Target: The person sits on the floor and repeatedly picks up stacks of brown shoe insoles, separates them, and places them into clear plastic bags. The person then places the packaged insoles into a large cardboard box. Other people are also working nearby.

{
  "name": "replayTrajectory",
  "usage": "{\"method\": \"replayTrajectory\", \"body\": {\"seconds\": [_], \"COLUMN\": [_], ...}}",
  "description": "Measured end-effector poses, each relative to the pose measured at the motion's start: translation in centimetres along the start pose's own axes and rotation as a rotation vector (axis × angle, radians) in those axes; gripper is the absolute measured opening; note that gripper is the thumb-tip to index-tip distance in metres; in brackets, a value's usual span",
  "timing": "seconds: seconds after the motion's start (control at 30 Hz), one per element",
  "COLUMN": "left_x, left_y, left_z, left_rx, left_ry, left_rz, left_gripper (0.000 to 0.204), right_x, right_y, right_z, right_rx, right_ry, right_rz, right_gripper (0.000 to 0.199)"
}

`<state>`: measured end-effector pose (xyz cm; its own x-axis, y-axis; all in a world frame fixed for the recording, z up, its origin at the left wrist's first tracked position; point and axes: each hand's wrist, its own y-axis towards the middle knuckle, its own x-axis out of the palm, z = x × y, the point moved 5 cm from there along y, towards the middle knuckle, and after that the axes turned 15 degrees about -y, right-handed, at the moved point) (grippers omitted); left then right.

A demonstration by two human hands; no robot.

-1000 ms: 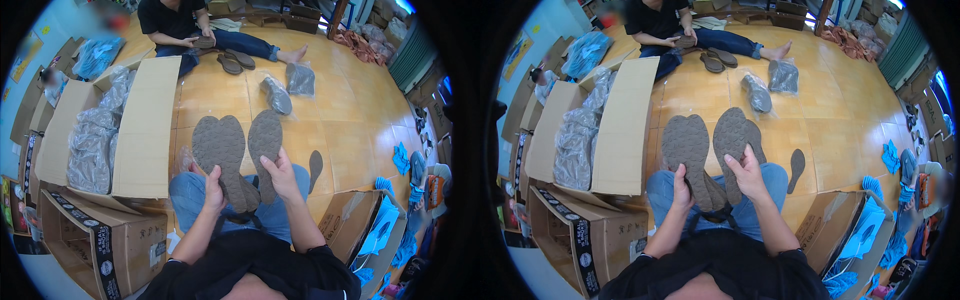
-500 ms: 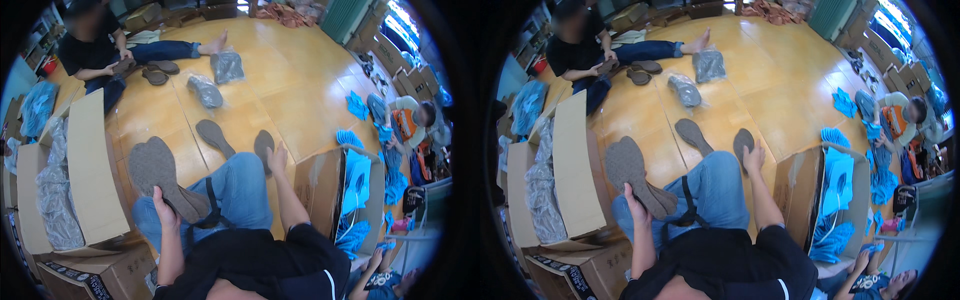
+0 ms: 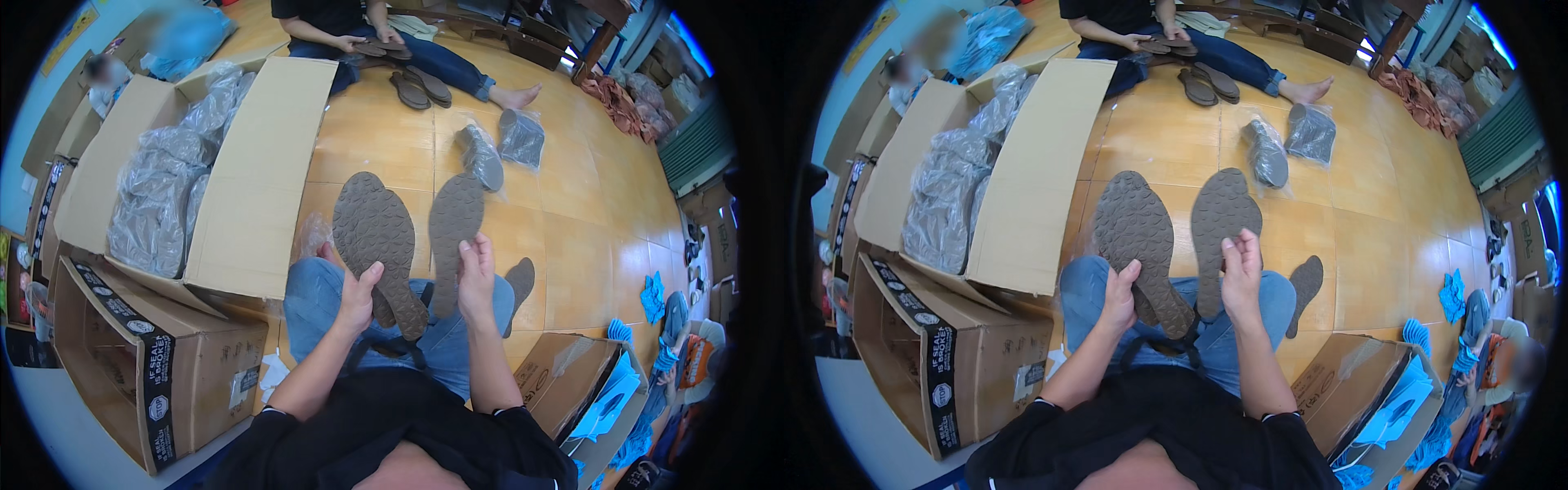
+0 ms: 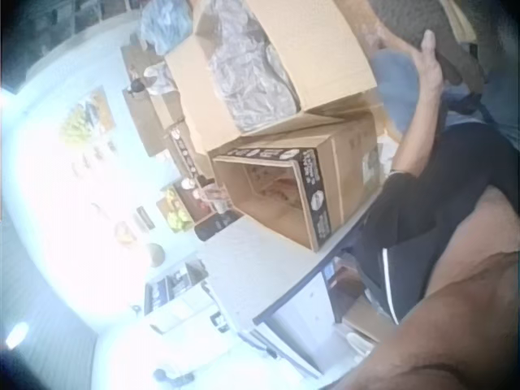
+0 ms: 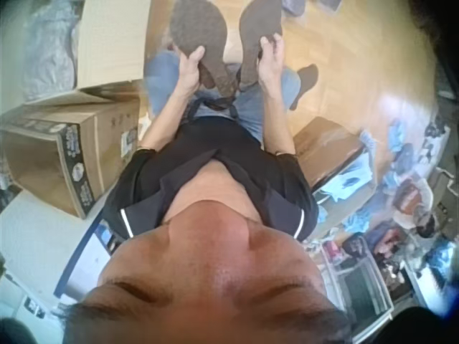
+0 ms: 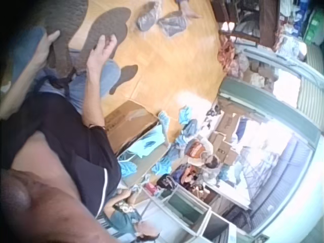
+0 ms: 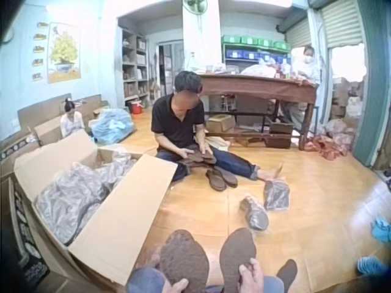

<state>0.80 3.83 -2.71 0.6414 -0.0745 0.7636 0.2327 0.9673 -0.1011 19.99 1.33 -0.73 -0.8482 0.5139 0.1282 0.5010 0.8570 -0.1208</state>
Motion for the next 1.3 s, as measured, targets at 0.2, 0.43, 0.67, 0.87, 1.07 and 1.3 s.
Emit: {"method": "replayTrajectory", "body": {"seconds": [0.2, 0.43, 0.67, 0.87, 1.07, 1.3], "left_x": [-0.1, -0.2, -1.0, 0.4, -0.2, 0.5], "left_y": [0.5, 0.5, 0.7, 0.5, 0.5, 0.4], "left_z": [-0.5, 0.4, 0.4, -0.1, 0.7, 0.6], "left_rx": [-0.043, 0.000, -0.118, 0.003, -0.043, 0.017], "left_ry": [-0.006, -0.027, -0.164, -0.107, -0.092, -0.060], "left_rz": [-0.033, -0.076, -0.005, 0.011, 0.038, 0.024], "left_gripper": [0.064, 0.061, 0.059, 0.053, 0.057, 0.055], "right_x": [2.5, 3.2, 0.5, 2.6, 2.1, 3.6], "right_y": [-1.5, -1.9, 0.2, -1.7, 0.3, -1.2], "right_z": [-2.5, 0.2, -2.0, -1.9, -0.8, -1.4], "right_rx": [-0.503, -0.111, -0.214, -0.340, -0.209, -0.272], "right_ry": [-0.757, -0.549, -0.156, -0.678, -0.392, -0.808], "right_rz": [-0.124, -0.267, 0.010, -0.285, -0.065, -0.345], "right_gripper": [0.019, 0.032, 0.042, 0.043, 0.060, 0.049]}}
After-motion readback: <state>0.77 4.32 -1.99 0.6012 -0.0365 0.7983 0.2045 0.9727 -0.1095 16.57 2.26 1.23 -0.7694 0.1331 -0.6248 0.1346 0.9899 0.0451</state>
